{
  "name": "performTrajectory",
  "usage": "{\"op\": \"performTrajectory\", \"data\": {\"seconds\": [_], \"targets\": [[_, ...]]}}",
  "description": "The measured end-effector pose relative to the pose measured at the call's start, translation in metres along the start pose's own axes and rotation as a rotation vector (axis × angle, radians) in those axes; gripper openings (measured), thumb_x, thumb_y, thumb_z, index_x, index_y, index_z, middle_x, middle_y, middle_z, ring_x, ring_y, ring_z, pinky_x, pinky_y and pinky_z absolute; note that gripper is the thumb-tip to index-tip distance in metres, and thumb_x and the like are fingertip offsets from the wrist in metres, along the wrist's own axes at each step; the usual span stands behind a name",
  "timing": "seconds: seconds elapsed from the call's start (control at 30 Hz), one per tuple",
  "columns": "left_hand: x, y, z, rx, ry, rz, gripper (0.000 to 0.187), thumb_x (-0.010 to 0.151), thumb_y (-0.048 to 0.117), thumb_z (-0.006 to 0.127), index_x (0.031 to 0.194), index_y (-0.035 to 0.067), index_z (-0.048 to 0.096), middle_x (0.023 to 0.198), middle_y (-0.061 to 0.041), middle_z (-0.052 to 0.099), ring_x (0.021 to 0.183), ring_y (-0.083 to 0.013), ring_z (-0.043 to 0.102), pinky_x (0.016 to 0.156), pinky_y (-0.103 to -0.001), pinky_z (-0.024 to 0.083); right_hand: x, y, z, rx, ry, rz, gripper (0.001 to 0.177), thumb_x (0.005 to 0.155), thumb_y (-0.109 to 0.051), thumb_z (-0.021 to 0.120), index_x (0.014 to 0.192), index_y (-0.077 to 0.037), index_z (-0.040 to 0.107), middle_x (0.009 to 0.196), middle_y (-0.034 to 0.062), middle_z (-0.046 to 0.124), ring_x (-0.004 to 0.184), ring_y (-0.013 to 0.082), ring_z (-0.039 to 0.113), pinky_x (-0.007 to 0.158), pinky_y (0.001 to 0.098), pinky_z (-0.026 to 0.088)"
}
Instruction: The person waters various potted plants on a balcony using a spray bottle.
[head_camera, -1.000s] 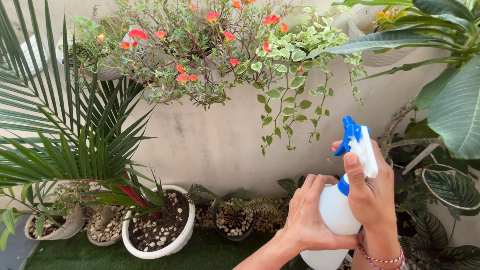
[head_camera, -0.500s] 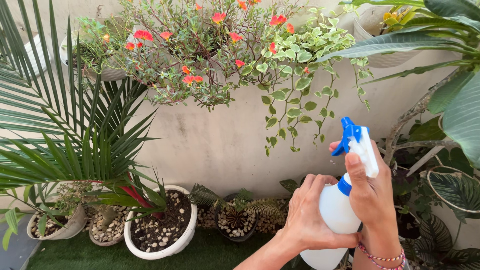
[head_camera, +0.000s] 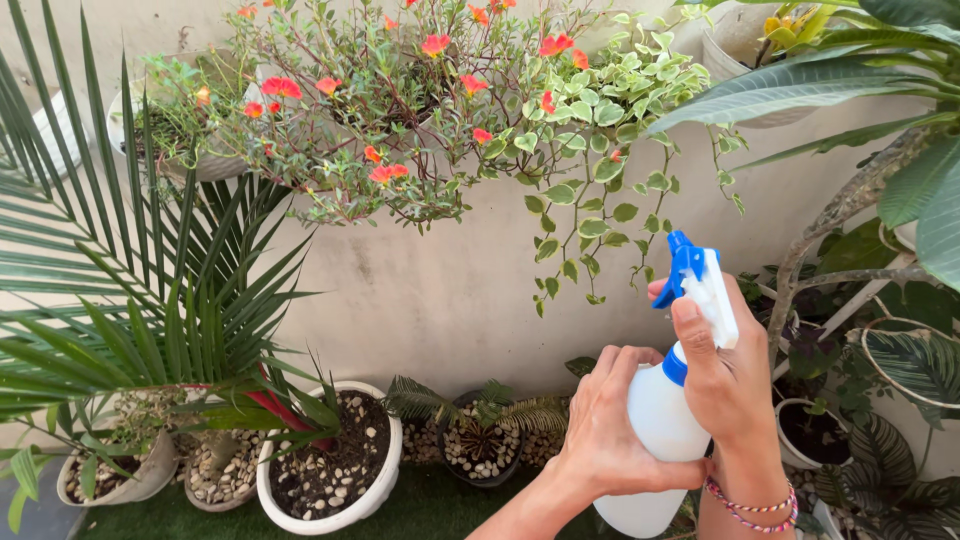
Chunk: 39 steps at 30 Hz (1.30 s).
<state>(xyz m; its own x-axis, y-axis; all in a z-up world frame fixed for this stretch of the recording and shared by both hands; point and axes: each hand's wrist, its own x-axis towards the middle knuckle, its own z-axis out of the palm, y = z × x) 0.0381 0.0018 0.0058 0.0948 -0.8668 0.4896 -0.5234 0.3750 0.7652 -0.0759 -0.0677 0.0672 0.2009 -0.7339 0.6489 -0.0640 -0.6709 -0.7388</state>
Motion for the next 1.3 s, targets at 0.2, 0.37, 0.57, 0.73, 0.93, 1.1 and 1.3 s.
{"op": "performTrajectory", "data": {"seconds": [0.2,0.37,0.57,0.73,0.93,1.1,1.3], "targets": [[-0.001,-0.006,-0.008,-0.009,-0.012,0.003,0.084,0.054,0.044,0.085,0.125,0.008,0.058,0.114,-0.010,0.059,0.103,-0.0292,0.063,0.087,-0.042,0.052,-0.007,0.007,0.010,-0.026,0.085,0.180,0.036,0.105,-0.038,0.058,0.108,-0.002,0.063,0.080,0.0033,0.067,0.071,0.0085,0.059,0.061,0.0259,0.046],[-0.002,-0.010,-0.017,-0.005,-0.022,0.023,0.082,0.055,0.044,0.086,0.124,0.009,0.059,0.113,-0.009,0.059,0.103,-0.0289,0.063,0.088,-0.043,0.051,-0.004,-0.013,0.020,0.039,0.035,-0.027,0.041,0.107,-0.042,0.055,0.110,-0.001,0.060,0.096,-0.0003,0.066,0.085,0.0069,0.056,0.073,0.0243,0.044],[-0.003,-0.012,-0.020,-0.004,-0.006,0.021,0.085,0.054,0.042,0.087,0.126,0.008,0.058,0.117,-0.009,0.059,0.107,-0.0296,0.062,0.090,-0.043,0.050,-0.004,-0.005,0.023,-0.070,0.032,0.078,0.042,0.103,-0.044,0.058,0.109,-0.003,0.065,0.092,0.0024,0.069,0.080,0.0082,0.058,0.069,0.0253,0.047],[-0.003,-0.015,-0.023,0.014,0.030,0.053,0.088,0.054,0.043,0.088,0.128,0.006,0.058,0.118,-0.009,0.059,0.109,-0.0294,0.062,0.091,-0.043,0.049,-0.007,0.007,0.027,-0.039,0.053,0.188,0.042,0.103,-0.043,0.061,0.109,-0.002,0.066,0.088,0.0073,0.069,0.077,0.0108,0.060,0.066,0.0274,0.047],[-0.005,-0.016,-0.026,-0.001,-0.004,0.024,0.089,0.055,0.043,0.087,0.130,0.005,0.057,0.118,-0.009,0.058,0.108,-0.0293,0.062,0.090,-0.043,0.050,-0.002,-0.014,0.032,0.037,-0.018,-0.034,0.043,0.104,-0.043,0.056,0.117,-0.003,0.064,0.105,0.0024,0.070,0.094,0.0069,0.061,0.080,0.0238,0.048],[-0.008,-0.014,-0.029,0.000,0.016,0.054,0.087,0.056,0.042,0.087,0.129,0.006,0.057,0.118,-0.009,0.058,0.109,-0.0286,0.062,0.091,-0.042,0.048,-0.008,-0.004,0.031,-0.049,0.042,0.134,0.040,0.100,-0.042,0.059,0.106,-0.003,0.065,0.088,0.0045,0.071,0.075,0.0095,0.058,0.065,0.0267,0.047],[-0.011,-0.010,-0.035,-0.007,-0.007,0.035,0.084,0.055,0.039,0.088,0.127,0.007,0.058,0.118,-0.010,0.058,0.109,-0.0298,0.062,0.091,-0.042,0.048,-0.015,-0.009,0.031,-0.018,0.041,0.056,0.039,0.101,-0.040,0.058,0.112,-0.004,0.066,0.096,0.0042,0.068,0.081,0.0085,0.057,0.070,0.0255,0.046]]}}
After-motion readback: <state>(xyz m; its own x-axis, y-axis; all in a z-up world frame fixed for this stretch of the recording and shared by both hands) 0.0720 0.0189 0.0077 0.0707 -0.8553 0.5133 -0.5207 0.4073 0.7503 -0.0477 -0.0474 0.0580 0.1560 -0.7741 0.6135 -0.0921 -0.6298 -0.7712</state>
